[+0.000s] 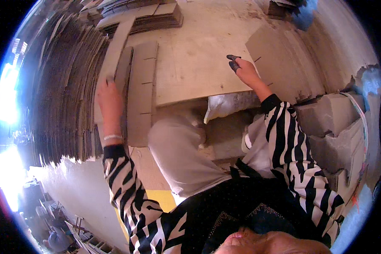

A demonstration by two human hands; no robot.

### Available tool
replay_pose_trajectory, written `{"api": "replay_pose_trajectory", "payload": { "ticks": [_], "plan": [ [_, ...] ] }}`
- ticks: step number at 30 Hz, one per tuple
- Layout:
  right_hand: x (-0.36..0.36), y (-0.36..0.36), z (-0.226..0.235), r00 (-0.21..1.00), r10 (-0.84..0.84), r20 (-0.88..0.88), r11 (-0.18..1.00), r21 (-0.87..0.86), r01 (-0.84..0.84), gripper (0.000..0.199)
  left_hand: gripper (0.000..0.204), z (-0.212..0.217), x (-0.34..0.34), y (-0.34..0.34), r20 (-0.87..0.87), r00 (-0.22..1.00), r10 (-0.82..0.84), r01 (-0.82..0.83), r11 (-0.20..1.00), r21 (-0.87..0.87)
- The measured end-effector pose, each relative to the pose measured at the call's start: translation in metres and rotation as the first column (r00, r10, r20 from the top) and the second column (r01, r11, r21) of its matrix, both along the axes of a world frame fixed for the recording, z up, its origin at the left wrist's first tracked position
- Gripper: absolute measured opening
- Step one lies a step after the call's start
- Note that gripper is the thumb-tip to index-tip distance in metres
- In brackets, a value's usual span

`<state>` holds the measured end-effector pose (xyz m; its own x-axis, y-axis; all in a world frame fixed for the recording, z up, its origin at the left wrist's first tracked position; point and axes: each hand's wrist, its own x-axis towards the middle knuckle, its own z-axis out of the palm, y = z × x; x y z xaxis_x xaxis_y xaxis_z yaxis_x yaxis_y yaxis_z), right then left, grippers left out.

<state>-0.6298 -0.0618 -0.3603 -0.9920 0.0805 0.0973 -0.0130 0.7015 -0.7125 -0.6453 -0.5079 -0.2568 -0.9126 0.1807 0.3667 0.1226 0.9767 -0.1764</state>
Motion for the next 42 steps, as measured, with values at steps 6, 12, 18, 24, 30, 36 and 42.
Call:
{"api": "replay_pose_trajectory", "payload": {
  "ticks": [6, 12, 18, 24, 30, 36, 42],
  "plan": [
    [0.002, -0.001, 0.002, 0.986, 0.109, -0.122, 0.988, 0.124, -0.094, 0.03, 0.046, -0.112, 0.066, -0.084, 0.175, 0.978, 0.117, -0.106, 0.992, -0.068],
    [0.062, 0.048, 0.041, 0.968, -0.173, -0.18, 0.921, 0.318, 0.224, 0.043, 0.036, -0.121, 0.033, -0.143, 0.287, 0.957, 0.034, -0.066, 0.993, 0.102],
    [0.123, 0.12, 0.0, 0.945, -0.254, -0.205, 0.54, 0.781, 0.314, 0.05, 0.032, -0.054, 0.025, -0.043, 0.359, 0.926, 0.119, -0.204, 0.956, 0.209],
    [0.093, 0.135, 0.032, 0.882, -0.366, -0.296, 0.816, 0.355, 0.457, 0.028, 0.032, -0.078, -0.022, 0.014, 0.258, 0.958, -0.121, 0.035, 0.948, 0.315],
    [0.03, 0.035, 0.053, 0.982, -0.121, -0.145, 0.899, 0.404, 0.17, 0.021, 0.036, -0.101, -0.078, 0.093, 0.221, 0.93, 0.293, -0.311, 0.949, 0.052],
    [0.011, 0.024, 0.033, 0.987, -0.059, 0.149, 0.829, 0.559, -0.034, 0.024, 0.034, -0.131, -0.104, 0.126, 0.096, 0.951, 0.295, -0.286, 0.954, -0.09],
    [0.016, 0.022, 0.02, 0.996, 0.058, 0.065, 0.859, 0.506, -0.083, 0.022, 0.027, -0.135, -0.098, 0.092, 0.066, 0.996, 0.057, -0.062, 0.995, 0.073]
  ]
}}
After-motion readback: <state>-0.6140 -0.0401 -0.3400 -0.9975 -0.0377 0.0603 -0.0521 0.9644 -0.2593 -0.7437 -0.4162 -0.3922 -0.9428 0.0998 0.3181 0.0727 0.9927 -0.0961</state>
